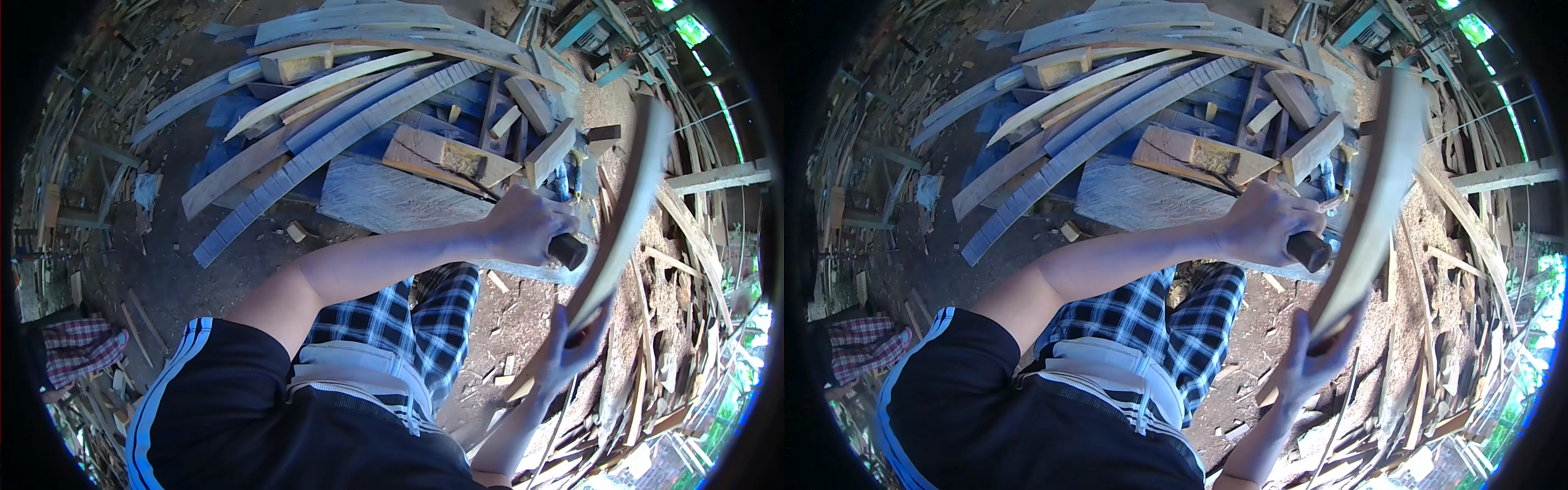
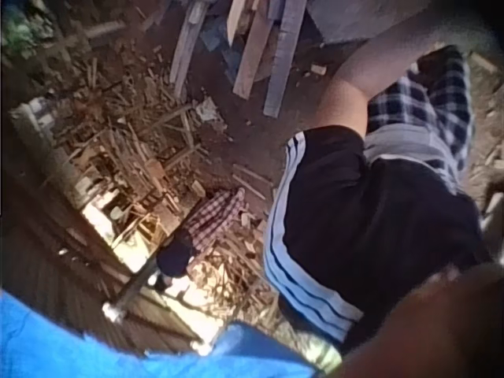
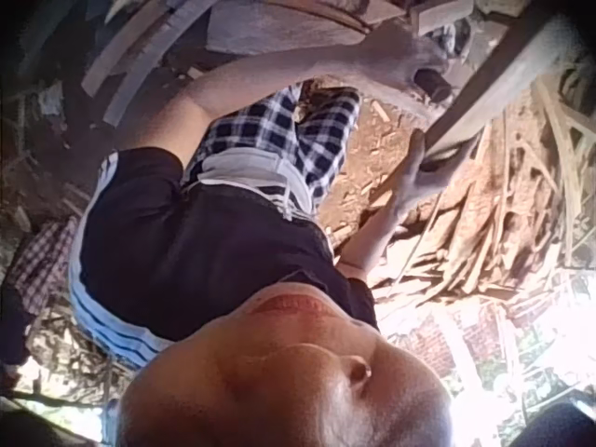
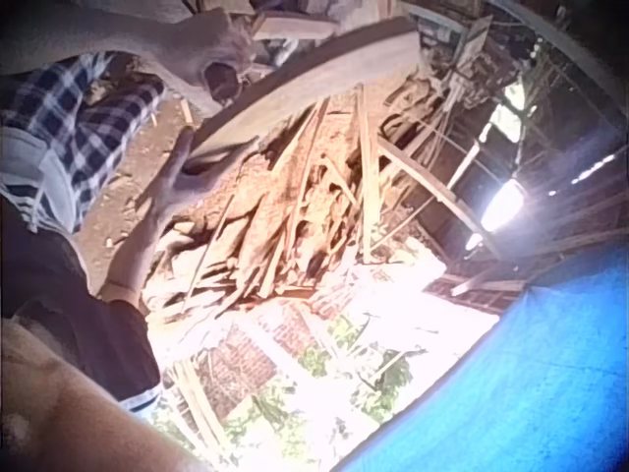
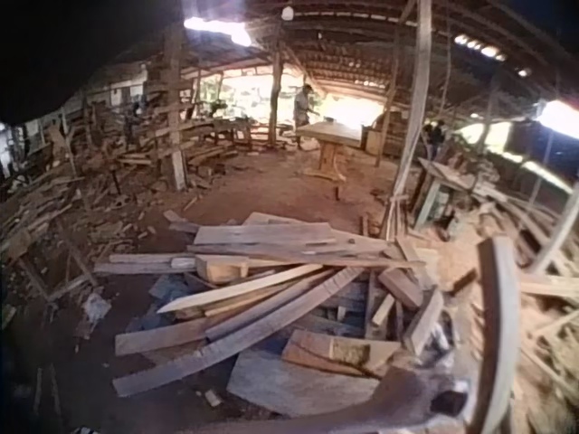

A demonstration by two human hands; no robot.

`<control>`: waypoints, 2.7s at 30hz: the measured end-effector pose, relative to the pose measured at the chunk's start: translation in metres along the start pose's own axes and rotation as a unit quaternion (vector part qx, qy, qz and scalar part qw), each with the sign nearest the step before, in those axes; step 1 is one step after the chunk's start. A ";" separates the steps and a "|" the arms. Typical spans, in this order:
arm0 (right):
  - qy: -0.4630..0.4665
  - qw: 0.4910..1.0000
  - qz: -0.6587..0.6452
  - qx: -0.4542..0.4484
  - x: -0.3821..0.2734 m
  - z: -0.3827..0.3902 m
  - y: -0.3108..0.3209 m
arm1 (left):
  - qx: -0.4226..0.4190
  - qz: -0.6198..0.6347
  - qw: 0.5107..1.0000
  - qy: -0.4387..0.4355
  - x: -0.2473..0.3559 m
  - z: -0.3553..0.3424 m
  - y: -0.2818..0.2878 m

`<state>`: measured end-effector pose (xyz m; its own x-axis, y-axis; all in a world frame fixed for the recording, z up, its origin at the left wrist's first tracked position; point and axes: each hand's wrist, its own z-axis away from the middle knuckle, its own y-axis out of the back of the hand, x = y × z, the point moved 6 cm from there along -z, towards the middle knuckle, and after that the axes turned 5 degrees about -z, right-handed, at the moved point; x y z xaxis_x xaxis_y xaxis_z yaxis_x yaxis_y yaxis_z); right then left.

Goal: Manually shaving a piece of curved wood using a hand plane and finishing with a chisel.

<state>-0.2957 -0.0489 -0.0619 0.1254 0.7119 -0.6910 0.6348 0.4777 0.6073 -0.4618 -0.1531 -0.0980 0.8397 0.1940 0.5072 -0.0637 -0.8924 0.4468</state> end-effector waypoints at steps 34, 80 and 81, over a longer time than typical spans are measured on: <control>-0.032 0.991 -0.101 -0.085 0.022 0.039 -0.034 | 0.267 0.267 0.910 0.169 -0.105 -0.030 0.145; 0.094 0.983 -0.102 -0.120 -0.034 0.009 -0.046 | 0.089 0.051 0.995 0.017 -0.025 0.008 0.040; 0.015 0.979 -0.134 -0.153 -0.027 0.010 -0.047 | 0.089 0.051 0.995 0.014 -0.029 0.006 0.042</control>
<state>-0.3219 -0.0955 -0.0761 -0.0399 0.5529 -0.8323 0.3840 0.7775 0.4981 -0.4857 -0.1987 -0.0985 0.8182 0.1086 0.5646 -0.0488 -0.9653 0.2564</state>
